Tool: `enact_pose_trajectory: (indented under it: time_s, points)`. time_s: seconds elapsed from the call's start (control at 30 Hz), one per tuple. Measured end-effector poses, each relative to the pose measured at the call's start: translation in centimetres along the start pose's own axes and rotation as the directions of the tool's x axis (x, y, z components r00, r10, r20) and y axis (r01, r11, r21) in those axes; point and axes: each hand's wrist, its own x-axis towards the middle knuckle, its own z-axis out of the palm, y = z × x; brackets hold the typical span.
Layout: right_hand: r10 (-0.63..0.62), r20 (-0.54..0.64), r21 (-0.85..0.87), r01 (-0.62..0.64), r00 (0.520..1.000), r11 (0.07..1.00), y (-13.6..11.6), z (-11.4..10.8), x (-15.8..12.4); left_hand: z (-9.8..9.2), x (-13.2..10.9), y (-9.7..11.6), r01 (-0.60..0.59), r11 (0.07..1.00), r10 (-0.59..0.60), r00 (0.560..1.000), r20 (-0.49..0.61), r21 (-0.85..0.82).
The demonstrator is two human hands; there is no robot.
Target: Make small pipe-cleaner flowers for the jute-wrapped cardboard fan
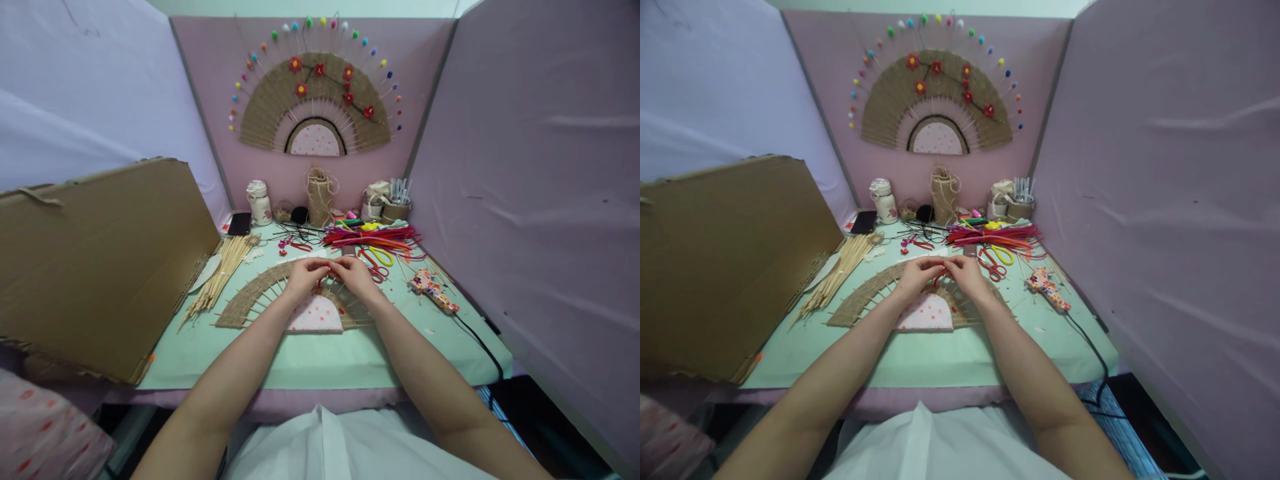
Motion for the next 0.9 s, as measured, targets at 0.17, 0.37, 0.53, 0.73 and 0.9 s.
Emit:
enact_pose_trajectory:
  time_s: [0.17, 0.37, 0.53, 0.73, 0.9]
  points:
    - [-0.004, 0.017, 0.034, 0.004, 1.000, 0.999, -0.1, -0.1, 0.0, -0.3, 0.3, -0.5, 0.090, 0.977, -0.096, 0.995, -0.024, -0.195]
    - [-0.102, -0.026, -0.072, 0.100, 0.994, 0.992, -0.6, -0.4, -0.2, -0.5, 0.2, -0.1, 0.155, 0.940, -0.160, 0.987, 0.010, -0.303]
    - [-0.155, -0.051, -0.128, 0.147, 0.987, 0.981, -1.2, -0.4, -0.5, -0.3, 0.0, 0.2, 0.137, 0.944, -0.140, 0.990, 0.011, -0.300]
    - [-0.188, -0.053, -0.176, 0.176, 0.981, 0.969, -1.7, -0.2, -0.9, -0.1, 0.1, 0.2, 0.085, 0.968, -0.098, 0.994, -0.043, -0.235]
    - [-0.152, -0.072, -0.102, 0.144, 0.986, 0.984, -1.8, -0.2, -0.8, -0.3, 0.3, 0.0, 0.066, 0.963, -0.077, 0.997, -0.031, -0.262]
